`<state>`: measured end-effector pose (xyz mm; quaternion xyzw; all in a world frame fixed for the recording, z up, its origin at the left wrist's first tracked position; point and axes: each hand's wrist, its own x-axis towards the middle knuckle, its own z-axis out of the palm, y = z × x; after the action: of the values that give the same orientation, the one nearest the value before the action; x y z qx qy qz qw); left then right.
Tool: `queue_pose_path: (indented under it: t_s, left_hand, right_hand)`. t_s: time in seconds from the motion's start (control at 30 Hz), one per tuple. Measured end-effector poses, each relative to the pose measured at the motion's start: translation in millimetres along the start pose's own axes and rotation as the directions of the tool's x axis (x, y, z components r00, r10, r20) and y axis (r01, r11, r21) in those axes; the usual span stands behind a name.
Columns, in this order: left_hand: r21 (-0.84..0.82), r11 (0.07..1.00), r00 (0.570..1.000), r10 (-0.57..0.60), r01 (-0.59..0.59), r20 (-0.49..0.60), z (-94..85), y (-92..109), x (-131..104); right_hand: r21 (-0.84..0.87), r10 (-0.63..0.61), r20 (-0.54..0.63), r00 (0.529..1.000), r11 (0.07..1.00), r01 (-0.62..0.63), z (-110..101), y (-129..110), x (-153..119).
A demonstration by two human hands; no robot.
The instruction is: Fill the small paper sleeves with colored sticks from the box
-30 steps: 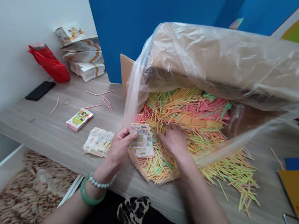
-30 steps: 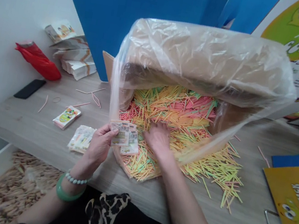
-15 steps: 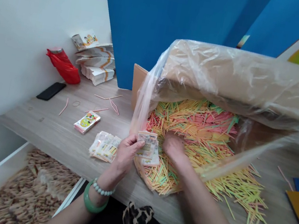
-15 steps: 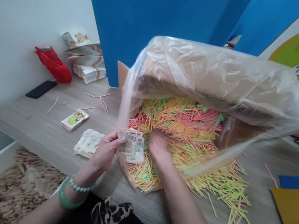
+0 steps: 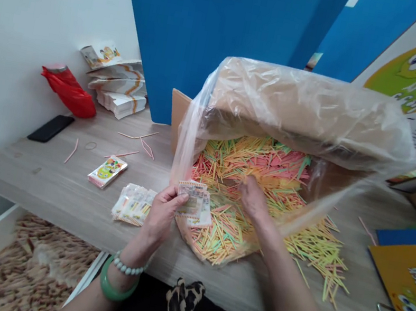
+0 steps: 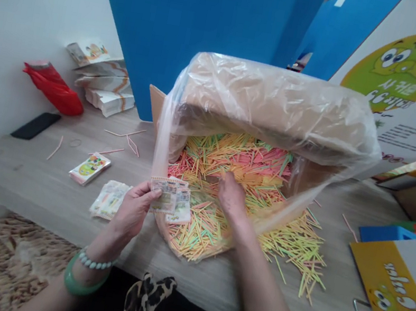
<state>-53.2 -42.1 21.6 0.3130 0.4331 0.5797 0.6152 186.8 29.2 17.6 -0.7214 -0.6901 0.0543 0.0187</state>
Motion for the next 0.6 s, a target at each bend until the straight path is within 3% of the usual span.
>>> queue_pose_path:
  t_s: [0.07,0.17,0.23,0.43,0.6]
  left_hand:
    - [0.001,1.0,1.0,0.0,0.0,0.003,0.9,-1,0]
    - [0.013,1.0,0.999,-0.021,0.02,0.033,4.9,-5,-1]
    - [0.027,0.999,0.997,-0.037,0.036,0.062,9.2,-8,-2]
    - [0.069,0.996,0.995,-0.06,0.054,0.078,16.2,-7,-4]
    - [0.063,0.997,0.998,-0.042,0.039,0.053,11.8,-1,-5]
  right_hand:
    - [-0.087,-0.03,0.014,0.999,0.996,0.031,-10,20,3]
    - [-0.228,-0.127,0.125,0.984,0.961,0.153,-11,35,4]
    - [-0.237,-0.158,0.166,0.973,0.952,0.195,-5,33,4]
    - [-0.22,-0.156,0.137,0.978,0.958,0.184,3,11,9]
    - [-0.175,-0.146,0.09,0.985,0.971,0.16,-5,26,10]
